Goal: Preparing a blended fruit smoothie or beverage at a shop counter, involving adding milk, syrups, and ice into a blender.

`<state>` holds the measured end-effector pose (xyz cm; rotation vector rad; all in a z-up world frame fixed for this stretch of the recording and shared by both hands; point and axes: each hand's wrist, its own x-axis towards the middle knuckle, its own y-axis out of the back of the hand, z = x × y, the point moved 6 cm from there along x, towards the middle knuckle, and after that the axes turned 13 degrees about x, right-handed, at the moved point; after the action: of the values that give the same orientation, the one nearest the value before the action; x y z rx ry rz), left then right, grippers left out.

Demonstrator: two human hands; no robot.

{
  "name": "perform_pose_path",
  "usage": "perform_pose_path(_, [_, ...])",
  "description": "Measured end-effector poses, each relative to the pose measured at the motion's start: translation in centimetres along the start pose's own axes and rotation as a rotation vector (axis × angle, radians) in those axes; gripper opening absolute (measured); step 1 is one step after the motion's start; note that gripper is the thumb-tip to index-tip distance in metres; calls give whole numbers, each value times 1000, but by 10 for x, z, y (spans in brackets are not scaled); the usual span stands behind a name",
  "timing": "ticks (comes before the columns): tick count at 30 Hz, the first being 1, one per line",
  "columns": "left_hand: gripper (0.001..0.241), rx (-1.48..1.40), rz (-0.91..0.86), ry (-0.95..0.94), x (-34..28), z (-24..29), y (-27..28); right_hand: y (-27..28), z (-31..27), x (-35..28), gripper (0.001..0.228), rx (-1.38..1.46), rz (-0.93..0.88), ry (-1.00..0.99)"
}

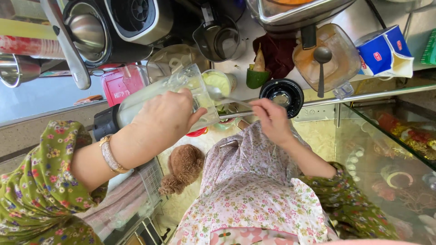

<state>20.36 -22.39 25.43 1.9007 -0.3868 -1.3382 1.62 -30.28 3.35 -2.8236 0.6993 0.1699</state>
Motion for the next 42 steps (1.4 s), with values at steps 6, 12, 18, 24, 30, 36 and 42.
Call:
perform_pose_path(6, [50, -71, 57, 12, -7, -12, -10, -30, -50, 26, 14, -103, -102, 117])
perform_pose_path(12, [50, -108, 119, -6, -17, -15, -15, -25, -37, 24, 13, -146, -124, 163])
perform_pose_path(18, [53, -151, 134, 23, -21, -29, -27, -1, -39, 8, 12, -192, -27, 121])
perform_pose_path(24, [53, -165, 149, 12, -33, -37, -34, -6, -52, 16, 13, -270, -55, 238])
perform_pose_path(30, [51, -256, 161, 39, -57, -52, -46, -2, -71, 25, 14, -273, -81, 151])
perform_pose_path(36, [51, -238, 206, 2, -45, -40, -43, -113, -91, 67, 32, -293, -552, 476])
perform_pose_path(42, [50, -256, 199, -35, -34, -32, -40, -74, -71, 51, 28, -319, -364, 398])
